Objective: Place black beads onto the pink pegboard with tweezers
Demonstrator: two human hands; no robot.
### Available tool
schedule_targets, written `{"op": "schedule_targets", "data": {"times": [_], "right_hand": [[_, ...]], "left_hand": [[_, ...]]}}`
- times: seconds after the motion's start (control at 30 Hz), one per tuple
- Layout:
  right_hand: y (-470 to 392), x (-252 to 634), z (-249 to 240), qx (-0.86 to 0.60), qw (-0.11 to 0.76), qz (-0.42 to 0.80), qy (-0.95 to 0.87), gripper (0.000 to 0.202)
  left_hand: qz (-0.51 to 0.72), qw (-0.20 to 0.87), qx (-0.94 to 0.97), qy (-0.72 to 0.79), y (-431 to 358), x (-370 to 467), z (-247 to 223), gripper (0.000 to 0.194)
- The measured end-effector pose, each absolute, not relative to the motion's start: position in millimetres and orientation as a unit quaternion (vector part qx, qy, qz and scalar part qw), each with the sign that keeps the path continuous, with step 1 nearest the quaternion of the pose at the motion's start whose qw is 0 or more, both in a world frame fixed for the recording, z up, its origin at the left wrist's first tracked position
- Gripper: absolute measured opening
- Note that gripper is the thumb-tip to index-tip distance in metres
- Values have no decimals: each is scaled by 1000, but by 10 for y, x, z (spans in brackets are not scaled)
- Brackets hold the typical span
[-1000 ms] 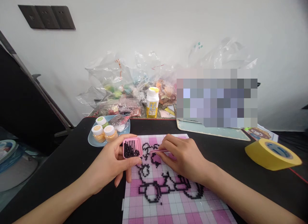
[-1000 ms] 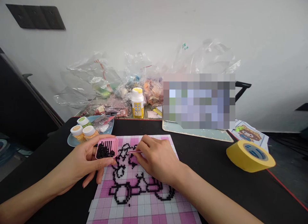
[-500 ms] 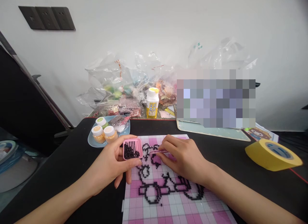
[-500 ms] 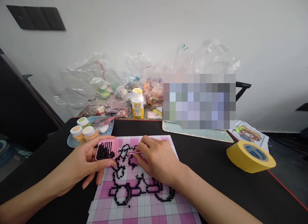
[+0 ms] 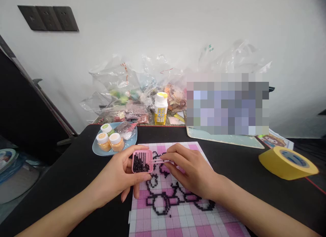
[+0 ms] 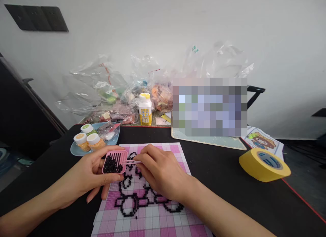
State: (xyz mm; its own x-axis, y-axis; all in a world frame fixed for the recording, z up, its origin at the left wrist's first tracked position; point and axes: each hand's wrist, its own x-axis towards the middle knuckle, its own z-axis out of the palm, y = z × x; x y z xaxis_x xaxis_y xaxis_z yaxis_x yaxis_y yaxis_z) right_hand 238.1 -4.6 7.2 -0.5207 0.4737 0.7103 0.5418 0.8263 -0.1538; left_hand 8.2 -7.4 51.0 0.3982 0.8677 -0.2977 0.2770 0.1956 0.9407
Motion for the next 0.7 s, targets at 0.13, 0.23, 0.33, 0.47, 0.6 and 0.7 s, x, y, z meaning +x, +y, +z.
{"op": "schedule_targets", "data": {"times": [0.13, 0.23, 0.33, 0.47, 0.6, 0.7], "right_hand": [[-43, 2379, 58, -291, 389, -41, -873, 19], [-41, 2379, 56, -292, 386, -40, -874, 19], [-39, 2380, 52, -293, 381, -38, -876, 19], [-39, 2376, 49, -290, 377, -33, -879, 19], [-39, 2364, 51, -286, 377, -39, -880, 19], [-39, 2358, 56, -285, 377, -43, -880, 19]], "left_hand": [[239, 605, 584, 486, -67, 72, 500, 61], [239, 606, 581, 487, -66, 74, 504, 60], [240, 606, 580, 489, -67, 80, 511, 60], [240, 605, 581, 489, -69, 82, 510, 60], [242, 605, 582, 487, -70, 76, 497, 62], [238, 605, 582, 489, -71, 77, 499, 61]]}}
